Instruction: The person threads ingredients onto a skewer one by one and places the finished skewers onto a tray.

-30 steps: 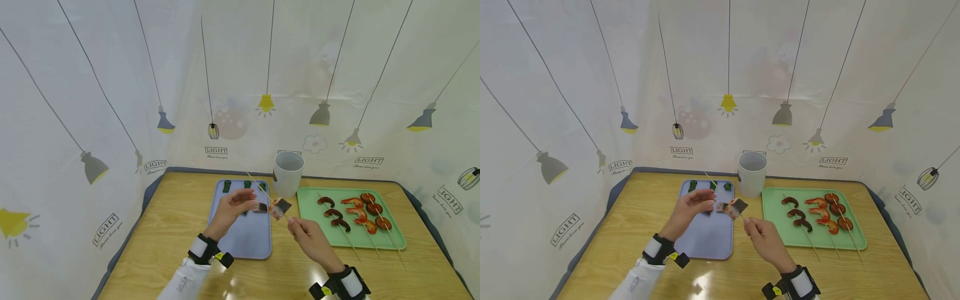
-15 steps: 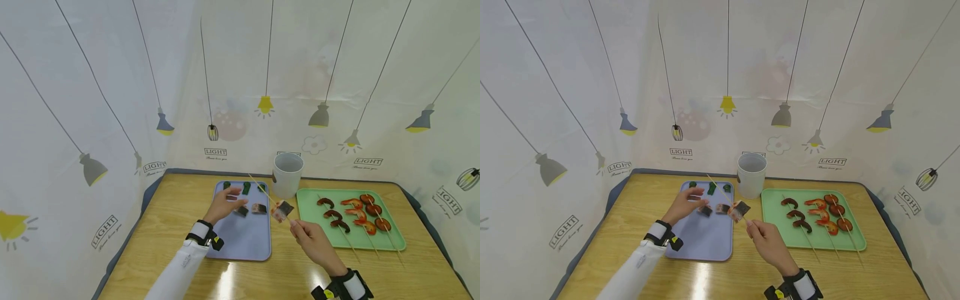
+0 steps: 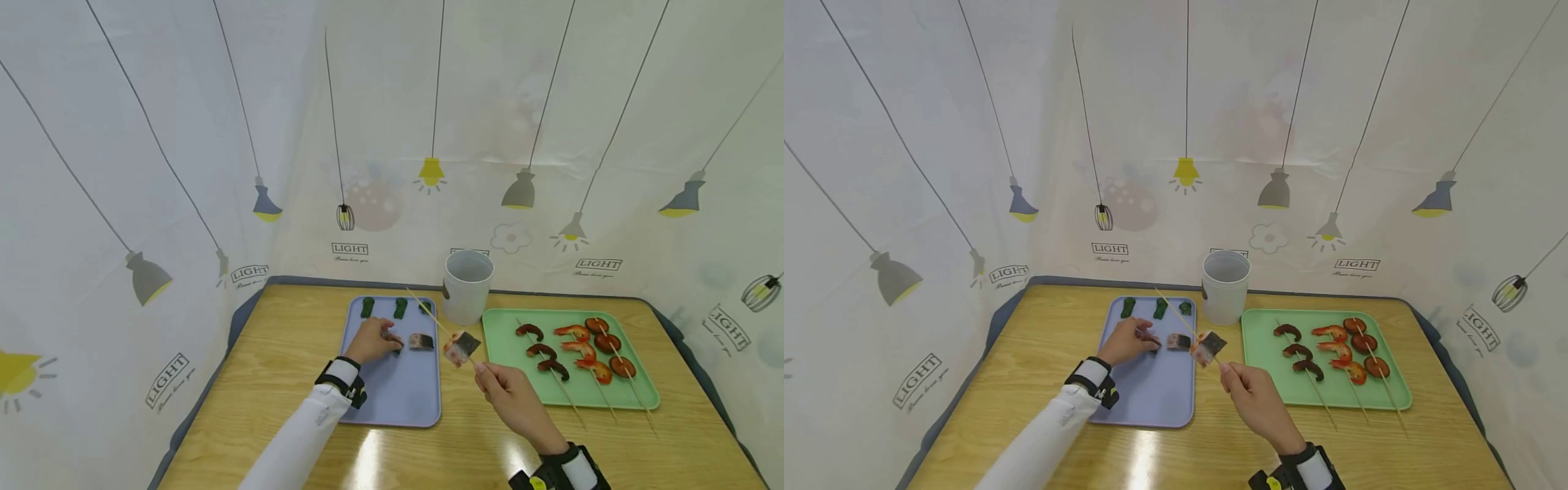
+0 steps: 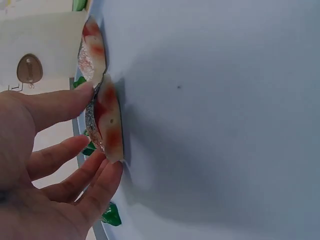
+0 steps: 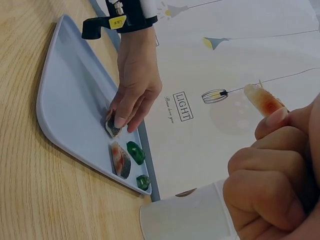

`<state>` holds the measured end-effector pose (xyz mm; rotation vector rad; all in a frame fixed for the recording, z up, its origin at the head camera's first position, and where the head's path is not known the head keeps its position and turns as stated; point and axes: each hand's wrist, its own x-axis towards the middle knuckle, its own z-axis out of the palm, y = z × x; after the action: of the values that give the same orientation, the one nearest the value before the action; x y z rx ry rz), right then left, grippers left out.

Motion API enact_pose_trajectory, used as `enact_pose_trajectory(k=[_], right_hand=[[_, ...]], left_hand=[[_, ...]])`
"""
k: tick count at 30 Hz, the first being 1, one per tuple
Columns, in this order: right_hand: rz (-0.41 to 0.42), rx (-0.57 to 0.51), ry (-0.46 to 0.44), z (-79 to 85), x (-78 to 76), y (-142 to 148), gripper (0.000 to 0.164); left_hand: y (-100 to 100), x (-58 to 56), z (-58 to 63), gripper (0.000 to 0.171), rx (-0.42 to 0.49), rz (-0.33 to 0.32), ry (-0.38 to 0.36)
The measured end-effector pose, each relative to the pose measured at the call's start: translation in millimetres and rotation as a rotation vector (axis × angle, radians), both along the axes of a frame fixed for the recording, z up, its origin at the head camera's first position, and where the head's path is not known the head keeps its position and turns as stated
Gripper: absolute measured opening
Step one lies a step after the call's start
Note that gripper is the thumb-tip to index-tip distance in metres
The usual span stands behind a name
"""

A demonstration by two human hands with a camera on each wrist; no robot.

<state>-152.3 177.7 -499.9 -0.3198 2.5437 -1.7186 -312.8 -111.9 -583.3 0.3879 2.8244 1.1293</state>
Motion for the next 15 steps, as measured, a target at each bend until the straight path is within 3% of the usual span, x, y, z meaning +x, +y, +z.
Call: enact_pose_trajectory(k=[15], right_hand=[[-0.001,-0.010,-0.004,-1.1,0.9,2.3,0.045]], left_hand=[[4.2,0.4,3.1,0.042,-0.072,0.041,-0.017]])
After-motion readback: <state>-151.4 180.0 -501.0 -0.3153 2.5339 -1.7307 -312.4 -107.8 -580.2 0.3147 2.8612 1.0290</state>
